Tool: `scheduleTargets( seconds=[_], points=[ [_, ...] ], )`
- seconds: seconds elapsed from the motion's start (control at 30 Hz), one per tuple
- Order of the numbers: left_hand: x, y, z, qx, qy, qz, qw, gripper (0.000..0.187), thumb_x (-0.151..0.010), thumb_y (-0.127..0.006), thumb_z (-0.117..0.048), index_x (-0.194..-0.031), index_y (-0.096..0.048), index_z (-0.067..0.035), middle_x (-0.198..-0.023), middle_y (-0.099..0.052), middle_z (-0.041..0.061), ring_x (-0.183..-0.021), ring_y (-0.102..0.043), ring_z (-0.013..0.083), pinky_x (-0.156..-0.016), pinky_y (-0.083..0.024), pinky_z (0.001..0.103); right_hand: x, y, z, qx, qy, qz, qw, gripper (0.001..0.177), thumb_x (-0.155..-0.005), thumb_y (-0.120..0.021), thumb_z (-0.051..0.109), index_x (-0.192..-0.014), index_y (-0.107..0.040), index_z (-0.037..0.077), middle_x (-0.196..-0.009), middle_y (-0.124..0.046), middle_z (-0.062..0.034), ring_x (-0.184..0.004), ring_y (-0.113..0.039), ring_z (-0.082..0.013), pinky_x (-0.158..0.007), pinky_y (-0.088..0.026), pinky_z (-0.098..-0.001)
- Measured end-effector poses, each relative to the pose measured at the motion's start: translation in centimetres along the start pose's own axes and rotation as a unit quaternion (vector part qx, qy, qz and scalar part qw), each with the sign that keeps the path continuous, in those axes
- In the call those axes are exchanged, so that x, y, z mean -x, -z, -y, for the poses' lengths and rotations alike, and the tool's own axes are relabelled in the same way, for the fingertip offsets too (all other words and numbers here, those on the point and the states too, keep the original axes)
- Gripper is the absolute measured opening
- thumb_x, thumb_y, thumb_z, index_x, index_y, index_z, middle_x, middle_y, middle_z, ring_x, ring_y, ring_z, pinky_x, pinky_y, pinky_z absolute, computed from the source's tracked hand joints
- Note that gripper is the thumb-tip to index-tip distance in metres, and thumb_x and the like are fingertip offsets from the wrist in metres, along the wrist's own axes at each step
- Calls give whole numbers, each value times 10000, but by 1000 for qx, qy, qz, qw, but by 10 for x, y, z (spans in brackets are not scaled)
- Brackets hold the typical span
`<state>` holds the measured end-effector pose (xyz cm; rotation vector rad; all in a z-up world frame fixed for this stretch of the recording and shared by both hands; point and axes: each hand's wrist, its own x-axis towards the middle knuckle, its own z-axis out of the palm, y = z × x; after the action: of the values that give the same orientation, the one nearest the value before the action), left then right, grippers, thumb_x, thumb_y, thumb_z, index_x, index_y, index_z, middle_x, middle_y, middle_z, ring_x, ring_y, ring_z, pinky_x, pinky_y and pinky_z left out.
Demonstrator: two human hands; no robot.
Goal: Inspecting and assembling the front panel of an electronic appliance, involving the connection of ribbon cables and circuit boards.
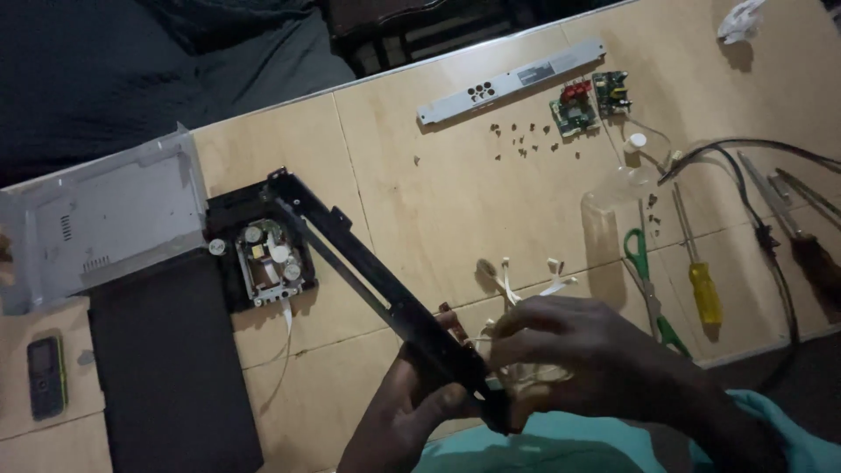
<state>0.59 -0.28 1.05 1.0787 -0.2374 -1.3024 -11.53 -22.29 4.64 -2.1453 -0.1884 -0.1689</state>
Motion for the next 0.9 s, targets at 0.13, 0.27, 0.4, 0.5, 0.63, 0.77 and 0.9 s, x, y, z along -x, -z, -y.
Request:
scheduleTargets(
  seconds=[0.13, 0.27, 0.4, 0.5, 0.63, 0.77, 0.9],
  points=[
    [-1, 4, 1, -47, 9, -7, 999, 861, -855, -750, -375, -1575, -366, -104, -1399, -583, 67, -1352, -567, 221, -1107, -489, 412, -4, -4, 2, 93, 41, 73, 992, 474, -806, -911, 254, -1176, -631, 155, -1216, -676, -124, -1019, -716, -284, -774, -623, -441],
    [3, -2, -7, -2, 9, -8, 1000, 821, -883, -732, -334, -1575, -361, -95, -1417, -604, 112, -1248, -622, 227, -931, -647, 447, -10, 0, 13, 147, 101, 68, 982, 430, -872, -875, 257, -1196, -624, 127, -1299, -643, -169, -1093, -677, -335, -841, -559, -485],
    [0, -9, -10, 13, 54, -19, 998, 757, -881, -689, -305, -1551, -388, -122, -1310, -641, 130, -1150, -671, 242, -926, -641, 446, -20, 4, 20, 184, 99, 115, 971, 361, -893, -820, 288, -1162, -649, 118, -1422, -556, -208, -1282, -576, -380, -928, -507, -508],
    [0, -25, -25, 13, 63, -25, 998, 688, -899, -636, -248, -1522, -379, -110, -1274, -631, 145, -1147, -675, 252, -914, -651, 460, -24, 3, 16, 182, 86, 141, 969, 367, -890, -799, 269, -1190, -643, 125, -1448, -524, -221, -1286, -561, -382, -928, -495, -524],
    [5, -41, -42, 92, 21, 14, 995, 587, -970, -548, -208, -1514, -347, -117, -1318, -603, 171, -1208, -646, 304, -1009, -555, 497, -37, 7, 15, 86, 32, 166, 982, 542, -717, -934, 155, -1178, -651, 123, -1447, -527, -186, -1257, -592, -361, -860, -604, -472],
    [-2, -38, -36, 125, 6, 14, 992, 632, -935, -607, -240, -1487, -350, -71, -1342, -595, 223, -1205, -625, 303, -999, -555, 455, -45, 10, 10, 74, 38, 169, 982, 672, -713, -971, 261, -1271, -598, 222, -1457, -509, -172, -1272, -558, -376, -852, -585, -509],
    [-6, -49, -59, -181, 117, -120, 969, 591, -875, -573, -273, -1444, -487, -140, -1141, -676, 99, -1070, -690, 197, -872, -573, 332, -51, 14, 11, 56, 61, 151, 985, 568, -700, -990, 228, -1151, -650, 160, -1423, -531, -169, -1294, -563, -379, -872, -593, -492]
  ],
)
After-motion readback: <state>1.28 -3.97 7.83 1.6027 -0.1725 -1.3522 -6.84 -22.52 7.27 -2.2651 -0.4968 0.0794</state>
